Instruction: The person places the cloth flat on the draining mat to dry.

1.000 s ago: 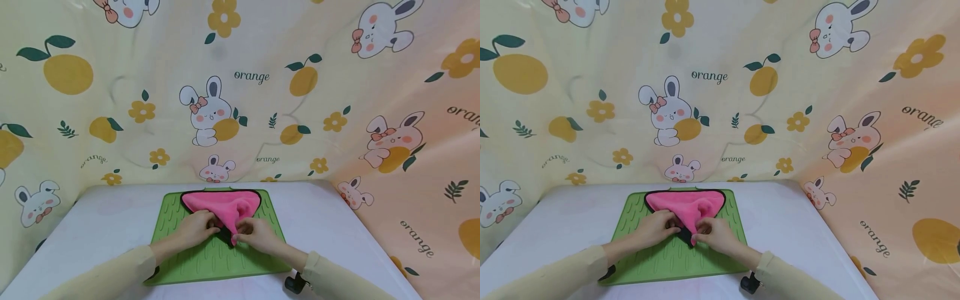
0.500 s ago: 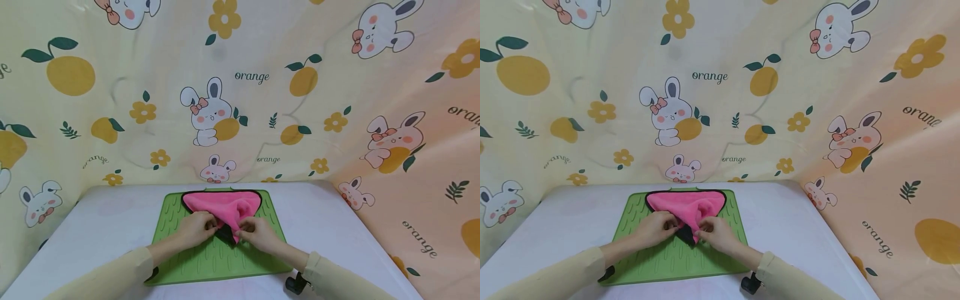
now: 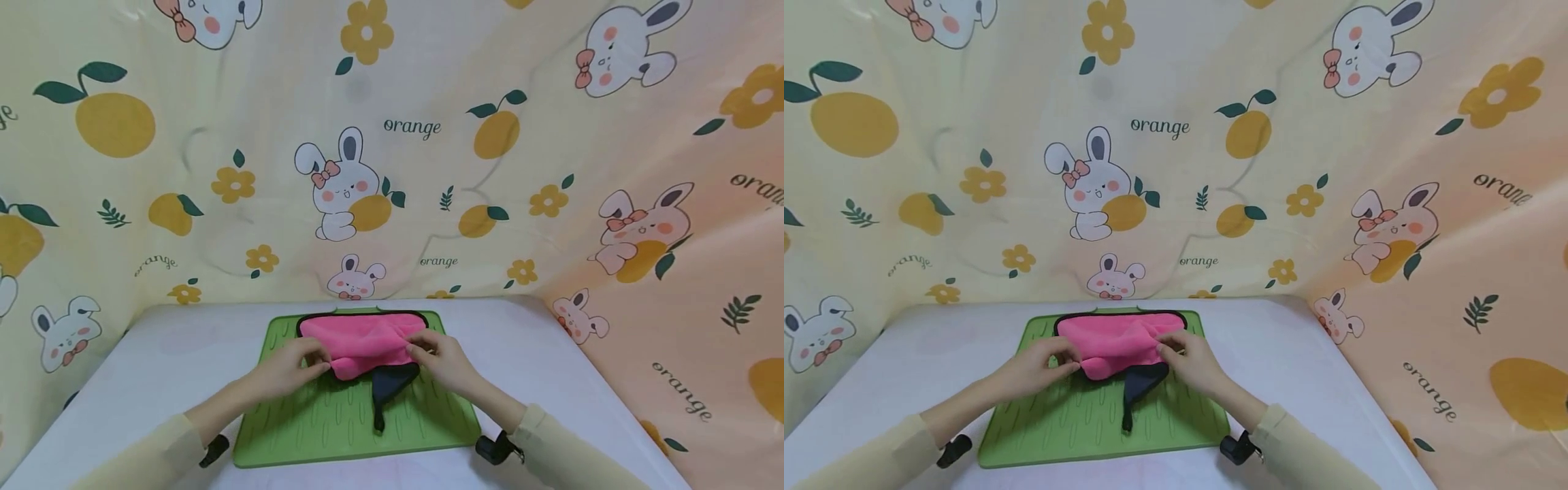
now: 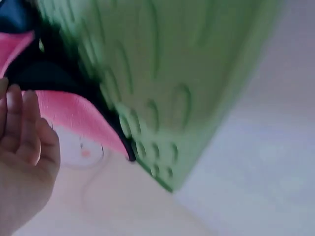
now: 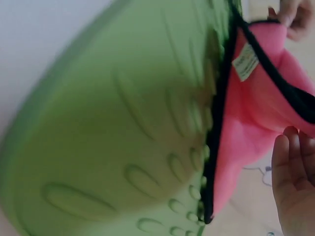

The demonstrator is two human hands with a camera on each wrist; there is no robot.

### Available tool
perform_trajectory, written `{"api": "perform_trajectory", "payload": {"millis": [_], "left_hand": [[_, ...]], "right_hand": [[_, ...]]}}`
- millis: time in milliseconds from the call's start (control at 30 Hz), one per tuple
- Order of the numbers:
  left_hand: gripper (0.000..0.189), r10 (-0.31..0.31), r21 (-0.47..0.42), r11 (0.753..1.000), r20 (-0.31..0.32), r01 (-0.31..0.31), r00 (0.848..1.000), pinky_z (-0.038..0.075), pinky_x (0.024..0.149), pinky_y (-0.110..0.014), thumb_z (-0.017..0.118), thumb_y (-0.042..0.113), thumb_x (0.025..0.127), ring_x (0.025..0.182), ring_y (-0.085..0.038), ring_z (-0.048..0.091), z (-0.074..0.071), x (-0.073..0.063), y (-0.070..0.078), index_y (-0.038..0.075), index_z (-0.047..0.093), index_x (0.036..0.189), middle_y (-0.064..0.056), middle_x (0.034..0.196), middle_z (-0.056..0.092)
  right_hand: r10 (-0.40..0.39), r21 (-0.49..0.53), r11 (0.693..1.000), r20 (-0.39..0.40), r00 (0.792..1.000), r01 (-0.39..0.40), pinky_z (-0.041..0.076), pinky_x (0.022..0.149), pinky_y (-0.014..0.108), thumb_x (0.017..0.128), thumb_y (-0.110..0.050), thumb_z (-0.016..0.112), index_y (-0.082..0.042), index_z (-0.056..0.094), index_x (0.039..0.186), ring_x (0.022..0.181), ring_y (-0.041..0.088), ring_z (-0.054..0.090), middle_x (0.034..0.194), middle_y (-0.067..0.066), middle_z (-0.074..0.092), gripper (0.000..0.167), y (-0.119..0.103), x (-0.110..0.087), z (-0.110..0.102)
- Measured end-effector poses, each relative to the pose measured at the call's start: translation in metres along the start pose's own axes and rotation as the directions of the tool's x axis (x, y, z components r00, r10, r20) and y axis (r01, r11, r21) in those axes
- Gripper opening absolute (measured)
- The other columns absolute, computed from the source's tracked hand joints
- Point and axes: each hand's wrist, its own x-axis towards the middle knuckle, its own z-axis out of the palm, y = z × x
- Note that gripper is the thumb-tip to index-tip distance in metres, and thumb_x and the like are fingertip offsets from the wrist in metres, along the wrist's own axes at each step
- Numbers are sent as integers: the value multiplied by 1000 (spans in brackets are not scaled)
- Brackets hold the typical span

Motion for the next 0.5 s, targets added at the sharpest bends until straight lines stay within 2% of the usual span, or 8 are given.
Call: {"api": "perform_trajectory", "payload": {"millis": [233, 333, 500], "left_hand": [[3, 12, -27, 1000, 36, -11, 999, 55, 79, -30, 73, 13, 98, 86, -5, 61, -26, -20, -14, 14, 71, 97, 12, 89, 65], [4, 20, -56, 998, 63, -16, 998, 55, 79, -30, 74, 12, 97, 88, -5, 62, -33, -29, -20, 15, 71, 99, 11, 92, 67], [5, -10, -53, 998, 151, 18, 988, 55, 81, -29, 73, 13, 97, 90, -4, 63, -37, -40, -31, 18, 71, 99, 12, 93, 68]], "right_hand": [[-46, 7, 999, 56, 997, 46, 56, 73, 25, 102, -15, 69, -6, 73, 120, 86, 16, 69, 98, 6, 75, 20, 2, 6, -2], [-70, -24, 997, 111, 991, 73, 57, 73, 24, 100, -14, 71, -6, 74, 117, 87, 13, 70, 101, 6, 75, 19, 7, 5, 4], [-94, -84, 990, 204, 975, 113, 58, 73, 25, 98, -15, 74, -9, 77, 114, 88, 9, 68, 101, 0, 75, 18, 13, 2, 16]]}}
